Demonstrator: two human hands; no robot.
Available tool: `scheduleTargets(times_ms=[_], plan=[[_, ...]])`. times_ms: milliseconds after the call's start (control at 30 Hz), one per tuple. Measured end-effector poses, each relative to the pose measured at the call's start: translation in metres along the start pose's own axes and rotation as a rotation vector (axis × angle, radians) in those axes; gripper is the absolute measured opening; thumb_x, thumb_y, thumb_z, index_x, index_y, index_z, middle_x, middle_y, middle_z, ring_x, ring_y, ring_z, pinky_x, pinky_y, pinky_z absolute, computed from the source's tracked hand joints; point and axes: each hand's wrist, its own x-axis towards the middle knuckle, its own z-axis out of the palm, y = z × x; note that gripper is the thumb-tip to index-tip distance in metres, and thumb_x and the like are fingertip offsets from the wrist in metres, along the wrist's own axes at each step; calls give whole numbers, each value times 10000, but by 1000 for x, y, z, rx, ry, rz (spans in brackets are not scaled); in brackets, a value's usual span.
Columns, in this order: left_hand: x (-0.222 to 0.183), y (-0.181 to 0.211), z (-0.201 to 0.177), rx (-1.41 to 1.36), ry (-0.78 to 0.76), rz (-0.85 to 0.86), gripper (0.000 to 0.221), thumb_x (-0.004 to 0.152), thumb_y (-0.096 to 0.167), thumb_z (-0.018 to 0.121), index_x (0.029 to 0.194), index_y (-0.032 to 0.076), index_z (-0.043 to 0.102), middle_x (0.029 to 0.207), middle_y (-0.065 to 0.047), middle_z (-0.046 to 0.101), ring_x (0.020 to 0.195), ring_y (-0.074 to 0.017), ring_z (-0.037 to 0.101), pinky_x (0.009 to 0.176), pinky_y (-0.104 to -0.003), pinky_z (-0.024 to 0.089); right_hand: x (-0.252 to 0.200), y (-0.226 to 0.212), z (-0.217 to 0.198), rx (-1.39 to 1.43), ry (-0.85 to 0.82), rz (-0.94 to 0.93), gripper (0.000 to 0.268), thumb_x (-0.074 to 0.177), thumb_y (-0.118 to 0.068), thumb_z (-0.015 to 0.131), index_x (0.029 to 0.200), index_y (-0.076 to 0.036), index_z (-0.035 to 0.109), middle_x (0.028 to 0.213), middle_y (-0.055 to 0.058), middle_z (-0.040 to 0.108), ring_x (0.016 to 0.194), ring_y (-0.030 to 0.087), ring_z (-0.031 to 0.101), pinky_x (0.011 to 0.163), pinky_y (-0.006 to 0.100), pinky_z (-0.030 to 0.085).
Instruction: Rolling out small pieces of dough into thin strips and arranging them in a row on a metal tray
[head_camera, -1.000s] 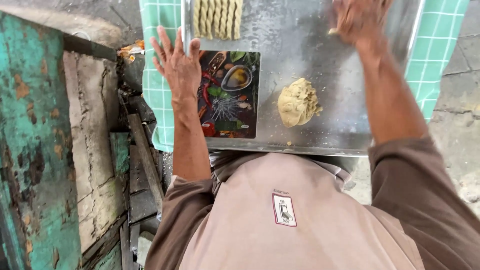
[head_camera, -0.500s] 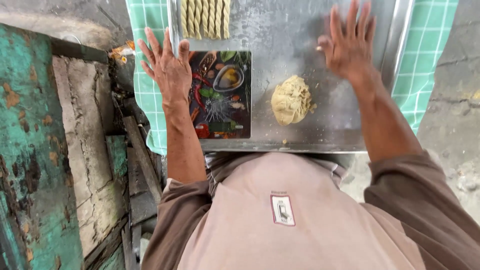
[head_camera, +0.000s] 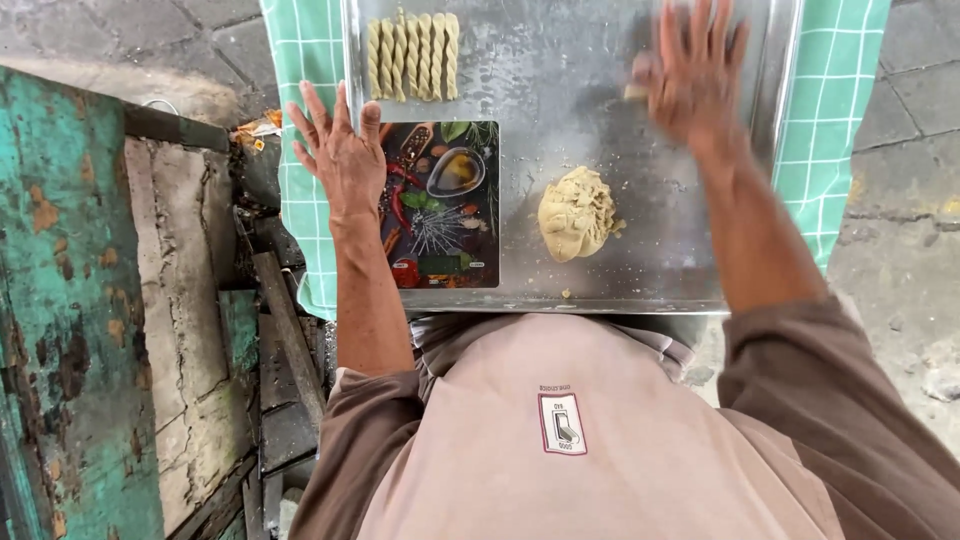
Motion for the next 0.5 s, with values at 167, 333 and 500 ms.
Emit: scheduleTargets(times_ms=[167, 333, 500], plan=[[3, -2, 2, 42, 6, 17, 968, 959, 805, 122, 1684, 228, 401, 1718, -66, 0, 1553, -348, -133, 1245, -727, -2, -95, 9, 42, -75, -204, 101, 985, 978, -787, -5, 1708, -129, -68, 1708, 223, -159, 1625, 482, -48, 1335, 670, 35], [0, -2, 1, 16, 8, 6, 911, 991, 771, 159, 1684, 232, 401, 1723, -50, 22, 1561, -346, -118, 1243, -736, -7, -118, -7, 11, 141, -433, 177, 1124, 832, -835, -104, 1676, -104, 20, 1703, 219, -117, 1580, 410, -105, 1266, 536, -67], [-1, -5, 7, -5, 36, 28, 895, 994, 777, 173, 1685, 247, 379, 1707, -34, -16, 1559, -339, -143, 1280, -754, -26, -51, -17, 14, 41, -370, 154, 937, 921, -790, -40, 1701, -271, -83, 1686, 142, -257, 1595, 363, -206, 1288, 572, -148]])
